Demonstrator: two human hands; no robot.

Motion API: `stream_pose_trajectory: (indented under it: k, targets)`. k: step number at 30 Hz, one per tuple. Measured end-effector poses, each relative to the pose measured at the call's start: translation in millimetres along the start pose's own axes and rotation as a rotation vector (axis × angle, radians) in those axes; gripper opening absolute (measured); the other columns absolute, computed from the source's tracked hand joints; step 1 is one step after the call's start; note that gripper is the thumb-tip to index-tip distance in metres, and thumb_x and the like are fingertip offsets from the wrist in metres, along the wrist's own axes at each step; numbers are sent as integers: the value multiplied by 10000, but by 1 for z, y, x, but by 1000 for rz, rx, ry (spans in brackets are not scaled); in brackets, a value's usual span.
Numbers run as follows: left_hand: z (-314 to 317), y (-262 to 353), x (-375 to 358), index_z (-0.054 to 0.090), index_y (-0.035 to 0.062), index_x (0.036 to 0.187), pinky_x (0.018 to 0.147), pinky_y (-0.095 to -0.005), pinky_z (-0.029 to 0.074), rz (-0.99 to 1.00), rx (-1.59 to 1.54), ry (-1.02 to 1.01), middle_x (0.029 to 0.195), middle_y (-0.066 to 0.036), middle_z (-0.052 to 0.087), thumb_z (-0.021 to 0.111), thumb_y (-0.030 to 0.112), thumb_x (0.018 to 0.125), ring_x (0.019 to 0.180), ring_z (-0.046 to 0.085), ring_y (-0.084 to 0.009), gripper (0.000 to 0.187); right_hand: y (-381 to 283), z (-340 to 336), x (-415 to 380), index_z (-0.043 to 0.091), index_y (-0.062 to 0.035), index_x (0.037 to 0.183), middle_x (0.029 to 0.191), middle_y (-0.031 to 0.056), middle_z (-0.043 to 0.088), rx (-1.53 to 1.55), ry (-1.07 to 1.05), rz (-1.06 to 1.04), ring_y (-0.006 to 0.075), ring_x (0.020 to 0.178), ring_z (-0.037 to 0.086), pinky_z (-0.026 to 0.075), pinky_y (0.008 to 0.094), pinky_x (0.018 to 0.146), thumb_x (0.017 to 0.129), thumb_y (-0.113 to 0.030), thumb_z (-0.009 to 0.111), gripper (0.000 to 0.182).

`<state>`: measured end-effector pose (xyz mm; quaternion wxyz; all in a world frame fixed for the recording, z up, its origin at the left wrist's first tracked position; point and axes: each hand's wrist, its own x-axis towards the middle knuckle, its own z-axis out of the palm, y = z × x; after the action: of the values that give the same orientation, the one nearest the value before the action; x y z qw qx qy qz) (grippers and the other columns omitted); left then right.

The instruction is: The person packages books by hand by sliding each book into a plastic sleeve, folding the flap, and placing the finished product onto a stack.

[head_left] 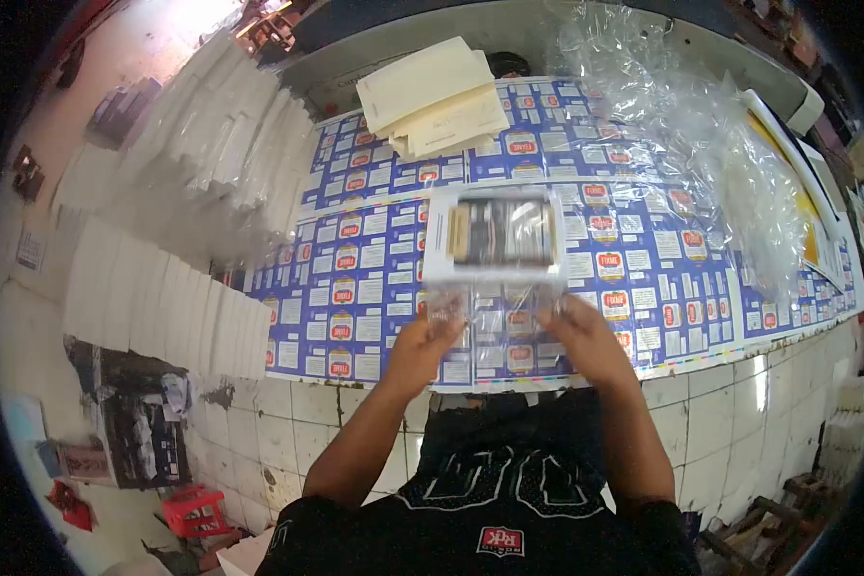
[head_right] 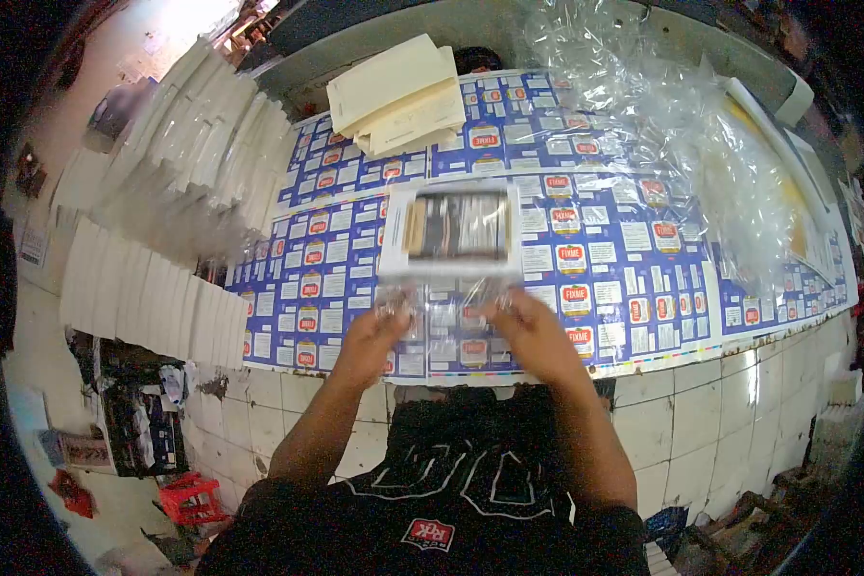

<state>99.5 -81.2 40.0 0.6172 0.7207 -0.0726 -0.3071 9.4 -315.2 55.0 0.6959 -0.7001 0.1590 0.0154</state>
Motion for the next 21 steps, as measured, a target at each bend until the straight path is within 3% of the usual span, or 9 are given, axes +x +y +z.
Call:
stream_pose_trajectory:
  k: [5, 9, 11, 13, 14, 16, 17, 19, 21]
  targets:
    - [-8, 3, -18, 570, -12, 1227, 840, -298, 469, 6, 338, -8, 1063, -82, 649, 518, 250, 985, 935, 579, -124, 360, 20, -18, 0, 588, 18, 973, 850, 85, 656, 56, 141, 42, 129, 762, 585, 479, 295, 682, 922, -190, 585, 215]
    - [-23, -7, -54, 562, 13, 1242, 805, -282, 483, 60, 105, 86, 1119, -103, 639, 579, 175, 945, 910, 592, -139, 338, 9, -25, -45, 553, 4, 1044, 795, 86, 660, 39, 132, 271, 163, 668, 633, 500, 307, 584, 860, -202, 674, 302]
    - [-74, 24, -89, 514, 10, 1303, 916, -351, 483, 230, 861, 607, 1264, -161, 571, 713, 186, 842, 1118, 571, -267, 532, 13, -29, -54, 528, 0, 1111, 830, 116, 662, -394, 269, -2, 191, 665, 648, 505, 310, 576, 829, -185, 714, 385]
    - [-164, 81, -132, 430, -8, 1374, 1107, -463, 297, 487, 1326, 1233, 1378, -232, 466, 717, 312, 834, 1301, 414, -362, 691, 1, -33, -61, 518, -6, 1155, 870, 132, 656, -445, 351, 24, 198, 654, 635, 503, 310, 586, 809, -158, 735, 436]
    - [-181, 142, -148, 446, -15, 1357, 1110, -468, 287, 863, 1420, 1417, 1404, -246, 431, 719, 352, 832, 1310, 397, -388, 696, -2, -35, -63, 520, -7, 1161, 881, 128, 652, -427, 410, -39, 192, 652, 626, 500, 307, 586, 809, -146, 733, 434]
    - [-218, 227, -191, 408, 19, 1404, 1084, -446, 312, 571, 2086, 1906, 1448, -234, 384, 631, 446, 882, 1330, 378, -378, 710, -13, -35, -64, 542, -10, 1148, 872, 114, 643, -401, 444, -93, 176, 648, 603, 492, 301, 589, 814, -118, 726, 397]
    - [-264, 237, -202, 408, 19, 1404, 1084, -446, 312, 557, 2097, 1917, 1448, -234, 384, 631, 446, 882, 1330, 378, -378, 710, -18, -33, -63, 542, -10, 1148, 872, 114, 643, -397, 430, -101, 176, 648, 603, 492, 301, 589, 814, -118, 726, 397]
    - [-350, 255, -222, 438, -6, 1366, 1016, -410, 392, -59, 1563, 1147, 1287, -270, 532, 614, 423, 889, 1205, 510, -373, 665, -25, -26, -65, 562, -2, 1110, 877, 112, 645, -361, 318, -271, 170, 650, 604, 492, 298, 587, 817, -123, 724, 356]
    - [-281, 252, -187, 495, 20, 1332, 951, -373, 440, 135, 1708, 1218, 1208, -247, 595, 619, 384, 890, 1119, 584, -344, 586, -30, -20, -64, 573, 1, 1088, 875, 113, 649, -336, 273, -299, 176, 662, 619, 499, 301, 594, 823, -128, 721, 329]
